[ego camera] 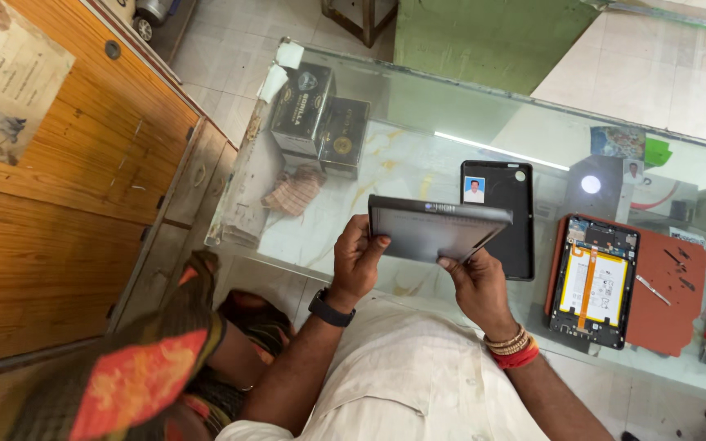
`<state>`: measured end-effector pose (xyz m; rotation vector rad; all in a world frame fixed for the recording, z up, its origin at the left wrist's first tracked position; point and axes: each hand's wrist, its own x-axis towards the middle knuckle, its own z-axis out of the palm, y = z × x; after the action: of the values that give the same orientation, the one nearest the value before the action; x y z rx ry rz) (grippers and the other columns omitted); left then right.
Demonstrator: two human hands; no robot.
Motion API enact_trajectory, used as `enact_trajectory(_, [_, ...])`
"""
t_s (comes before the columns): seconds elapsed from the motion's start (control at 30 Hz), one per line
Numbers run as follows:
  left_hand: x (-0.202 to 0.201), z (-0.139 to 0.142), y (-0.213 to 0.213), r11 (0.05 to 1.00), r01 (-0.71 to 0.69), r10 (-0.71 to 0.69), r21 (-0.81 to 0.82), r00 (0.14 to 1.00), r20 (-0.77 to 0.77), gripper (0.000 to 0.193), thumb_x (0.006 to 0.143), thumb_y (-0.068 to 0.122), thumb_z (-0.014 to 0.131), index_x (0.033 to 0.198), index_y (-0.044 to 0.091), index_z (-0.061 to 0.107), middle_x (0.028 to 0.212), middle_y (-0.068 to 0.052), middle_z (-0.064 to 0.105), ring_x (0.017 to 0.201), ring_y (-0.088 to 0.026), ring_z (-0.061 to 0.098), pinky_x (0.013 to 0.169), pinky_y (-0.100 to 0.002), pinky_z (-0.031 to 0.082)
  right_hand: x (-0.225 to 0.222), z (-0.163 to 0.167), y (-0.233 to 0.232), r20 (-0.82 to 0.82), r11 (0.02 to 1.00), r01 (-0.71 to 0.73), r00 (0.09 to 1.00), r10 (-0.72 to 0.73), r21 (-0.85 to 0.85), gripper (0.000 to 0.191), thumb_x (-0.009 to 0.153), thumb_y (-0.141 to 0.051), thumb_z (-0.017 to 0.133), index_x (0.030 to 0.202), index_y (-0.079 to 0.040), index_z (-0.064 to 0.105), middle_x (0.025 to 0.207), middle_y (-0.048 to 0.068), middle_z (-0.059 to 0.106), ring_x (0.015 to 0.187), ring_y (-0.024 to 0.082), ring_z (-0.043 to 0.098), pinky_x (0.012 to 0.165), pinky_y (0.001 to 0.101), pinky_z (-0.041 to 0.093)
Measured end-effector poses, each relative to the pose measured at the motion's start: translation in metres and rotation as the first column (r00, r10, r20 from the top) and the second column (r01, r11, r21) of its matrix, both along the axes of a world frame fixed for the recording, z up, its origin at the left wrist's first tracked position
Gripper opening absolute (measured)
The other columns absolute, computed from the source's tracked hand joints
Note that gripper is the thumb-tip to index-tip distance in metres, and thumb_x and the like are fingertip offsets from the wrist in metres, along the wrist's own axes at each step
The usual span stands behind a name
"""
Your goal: The person pries open the back cover of a tablet on a glass work counter and uses a red screwdriver to unscrew and work on the internal components, including the battery area, while a second person briefly steadies the mat. At the end the person picks up and turns over a replacement display panel.
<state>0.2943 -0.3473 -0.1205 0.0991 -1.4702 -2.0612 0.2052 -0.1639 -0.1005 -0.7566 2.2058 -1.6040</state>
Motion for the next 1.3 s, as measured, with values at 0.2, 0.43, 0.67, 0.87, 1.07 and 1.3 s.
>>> enact_trajectory(0.2, [0.001, 0.004, 0.005, 0.996, -0.023, 0.025, -0.089, 0.999, 0.02, 0.027, 0.11, 0.015, 0.067, 0.131, 0.004, 0.055, 0.118, -0.005, 0.061, 0.104, -0.011, 0.057, 0.092, -0.026, 0.047, 0.004, 0.007, 0.0, -0.069, 0.996, 0.041, 0.997, -0.047, -0.08, 0.012, 0.097, -0.005, 0.074, 0.108, -0.001, 0.073, 0.096, 0.007, 0.077, 0.082, 0.009, 0.064, 0.074, 0.0254, 0.053])
enact_trajectory(0.43, [-0.003, 0.034, 0.014, 0.952, -0.26, 0.25, -0.16, 0.965, -0.078, 0.152, 0.073, 0.057, 0.094, 0.167, 0.01, -0.015, 0.173, -0.024, 0.021, 0.157, -0.037, 0.036, 0.131, -0.049, 0.031, 0.009, 0.027, 0.007, -0.631, 0.997, 0.047, 0.776, -0.001, 0.056, 0.039, 0.08, 0.008, 0.068, 0.117, -0.001, 0.071, 0.116, 0.016, 0.074, 0.099, 0.03, 0.075, 0.083, 0.0355, 0.061])
enact_trajectory(0.67, [-0.006, 0.035, 0.023, 0.908, -0.277, 0.237, -0.313, 0.958, -0.16, 0.159, 0.064, 0.062, 0.092, 0.166, 0.019, -0.022, 0.175, -0.022, 0.006, 0.159, -0.036, 0.02, 0.13, -0.047, 0.024, 0.006, 0.013, 0.012, -0.692, 0.991, 0.066, 0.721, 0.03, 0.112, 0.04, 0.082, 0.006, 0.071, 0.122, -0.001, 0.071, 0.117, 0.016, 0.074, 0.093, 0.027, 0.076, 0.075, 0.0332, 0.06])
enact_trajectory(0.87, [-0.011, 0.018, 0.029, 0.895, -0.287, 0.239, -0.341, 0.955, -0.174, 0.153, 0.069, 0.051, 0.092, 0.168, 0.017, -0.018, 0.166, -0.021, 0.021, 0.151, -0.035, 0.03, 0.128, -0.047, 0.027, 0.001, -0.004, 0.017, -0.661, 0.984, 0.017, 0.743, 0.107, 0.178, 0.044, 0.079, 0.003, 0.075, 0.123, -0.003, 0.069, 0.117, 0.013, 0.073, 0.092, 0.029, 0.074, 0.075, 0.0353, 0.06])
enact_trajectory(1.07, [-0.009, 0.008, 0.032, 0.891, -0.307, 0.259, -0.334, 0.949, -0.182, 0.149, 0.068, 0.048, 0.091, 0.169, 0.012, -0.013, 0.164, -0.02, 0.023, 0.148, -0.033, 0.032, 0.128, -0.047, 0.026, 0.001, -0.005, 0.013, -0.567, 0.974, -0.028, 0.809, 0.154, 0.224, 0.049, 0.076, 0.001, 0.078, 0.124, -0.004, 0.067, 0.118, 0.014, 0.072, 0.091, 0.028, 0.073, 0.075, 0.0358, 0.06])
enact_trajectory(1.3, [-0.013, 0.01, 0.014, 0.932, -0.255, 0.303, 0.259, 0.939, -0.165, 0.135, 0.076, 0.059, 0.087, 0.173, 0.019, 0.002, 0.149, -0.011, 0.05, 0.137, -0.03, 0.052, 0.119, -0.058, 0.047, -0.003, 0.005, 0.02, -0.593, 0.999, 0.004, 0.805, 0.02, 0.04, 0.046, 0.075, 0.006, 0.073, 0.121, -0.002, 0.069, 0.117, 0.016, 0.071, 0.103, 0.032, 0.072, 0.088, 0.0389, 0.058])
